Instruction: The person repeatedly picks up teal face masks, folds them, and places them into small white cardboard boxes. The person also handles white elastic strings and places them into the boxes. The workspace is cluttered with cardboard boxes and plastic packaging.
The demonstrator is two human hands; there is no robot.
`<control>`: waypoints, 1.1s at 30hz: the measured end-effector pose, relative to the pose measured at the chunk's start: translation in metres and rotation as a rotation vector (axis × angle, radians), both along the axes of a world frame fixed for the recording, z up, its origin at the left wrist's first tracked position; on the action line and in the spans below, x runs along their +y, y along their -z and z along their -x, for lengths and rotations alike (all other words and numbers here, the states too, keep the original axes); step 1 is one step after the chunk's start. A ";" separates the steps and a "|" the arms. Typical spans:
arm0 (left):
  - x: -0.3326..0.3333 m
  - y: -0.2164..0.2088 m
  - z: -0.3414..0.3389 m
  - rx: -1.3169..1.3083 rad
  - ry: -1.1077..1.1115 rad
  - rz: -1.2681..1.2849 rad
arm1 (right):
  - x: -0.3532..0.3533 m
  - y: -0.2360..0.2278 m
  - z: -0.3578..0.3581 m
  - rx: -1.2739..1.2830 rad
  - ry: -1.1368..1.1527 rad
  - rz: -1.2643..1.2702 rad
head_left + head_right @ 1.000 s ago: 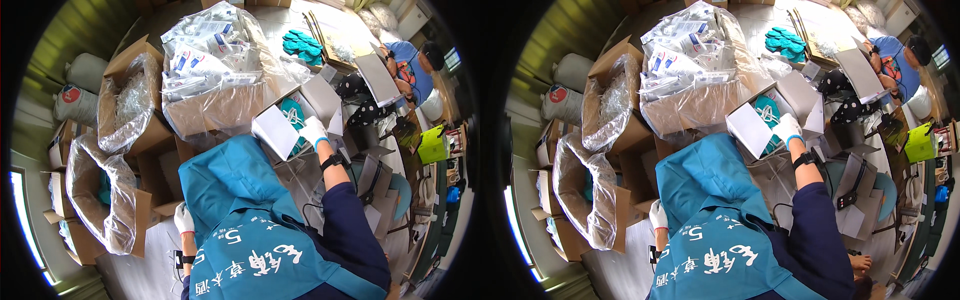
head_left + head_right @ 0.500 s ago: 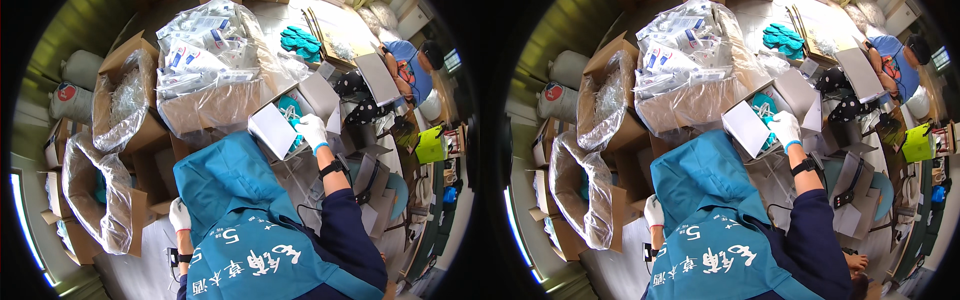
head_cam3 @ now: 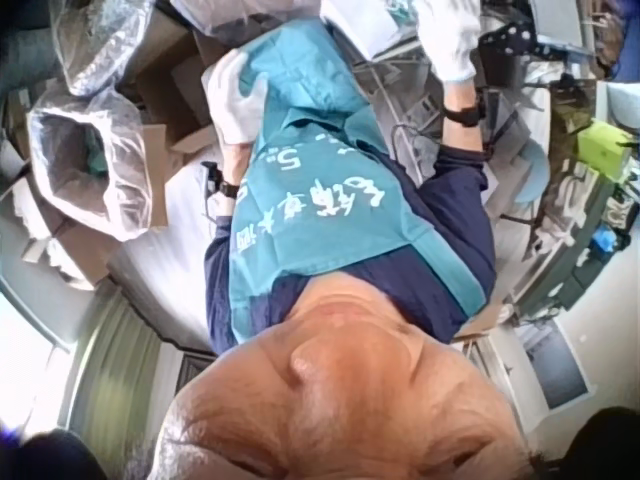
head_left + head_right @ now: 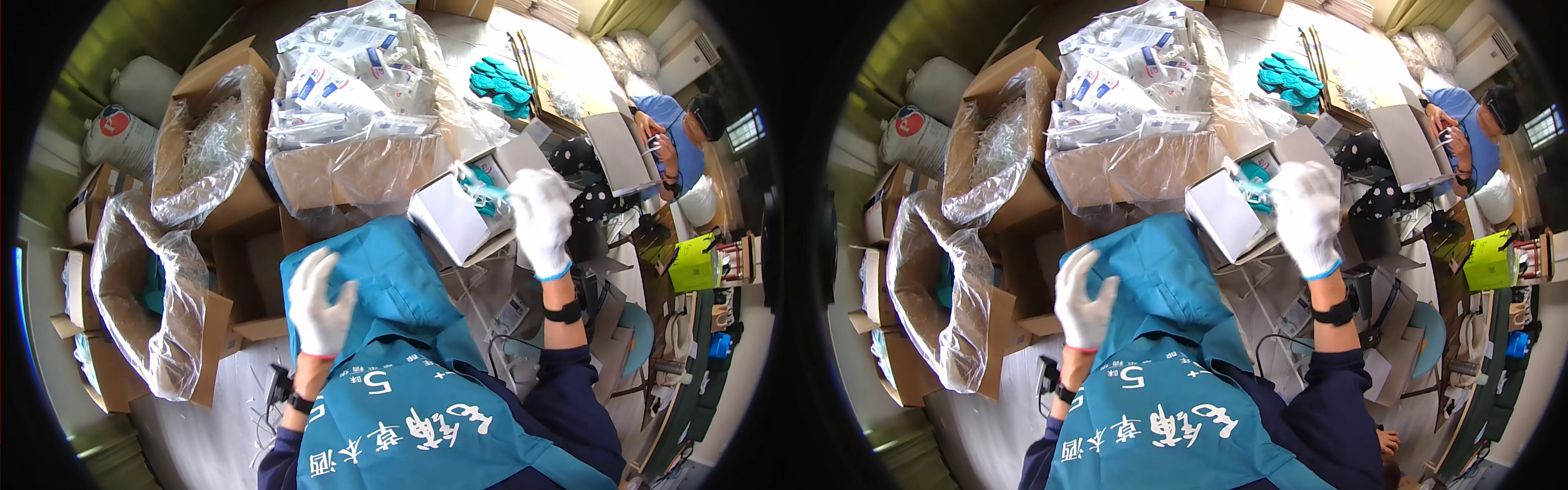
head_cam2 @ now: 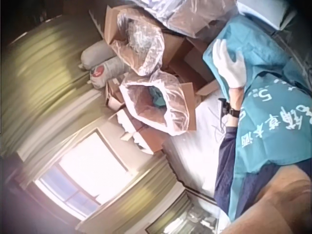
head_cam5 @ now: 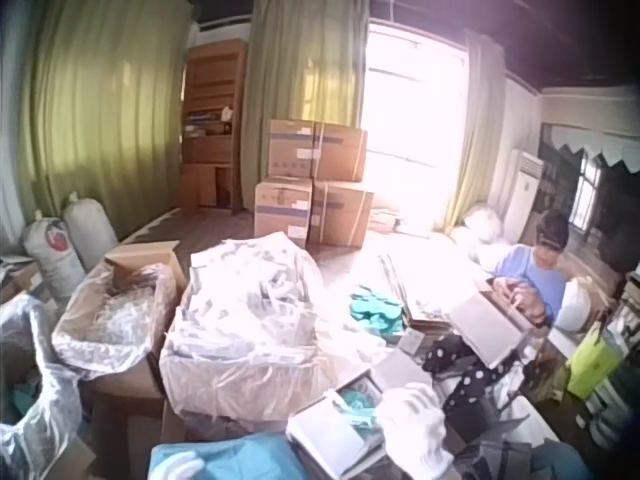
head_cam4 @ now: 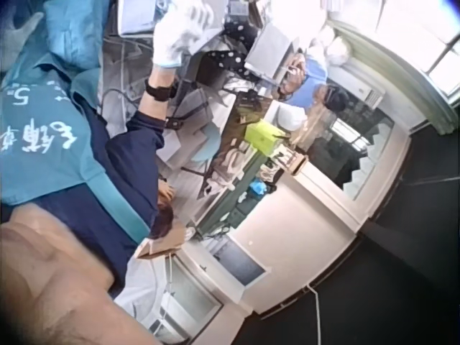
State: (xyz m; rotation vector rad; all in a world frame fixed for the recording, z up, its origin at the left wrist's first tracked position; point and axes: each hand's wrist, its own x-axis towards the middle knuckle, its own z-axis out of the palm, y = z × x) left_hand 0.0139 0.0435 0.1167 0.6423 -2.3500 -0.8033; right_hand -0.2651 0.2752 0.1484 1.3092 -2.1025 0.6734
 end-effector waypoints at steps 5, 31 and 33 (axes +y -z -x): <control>0.032 -0.011 0.053 0.163 0.327 -0.016 | -0.049 -0.012 -0.085 0.026 -0.527 -0.129; 0.001 0.005 0.027 0.062 0.282 0.236 | -0.072 0.028 -0.101 -1.391 -0.327 0.198; 0.003 0.012 0.024 0.101 0.228 0.158 | -0.073 0.026 -0.108 -1.477 -0.213 0.202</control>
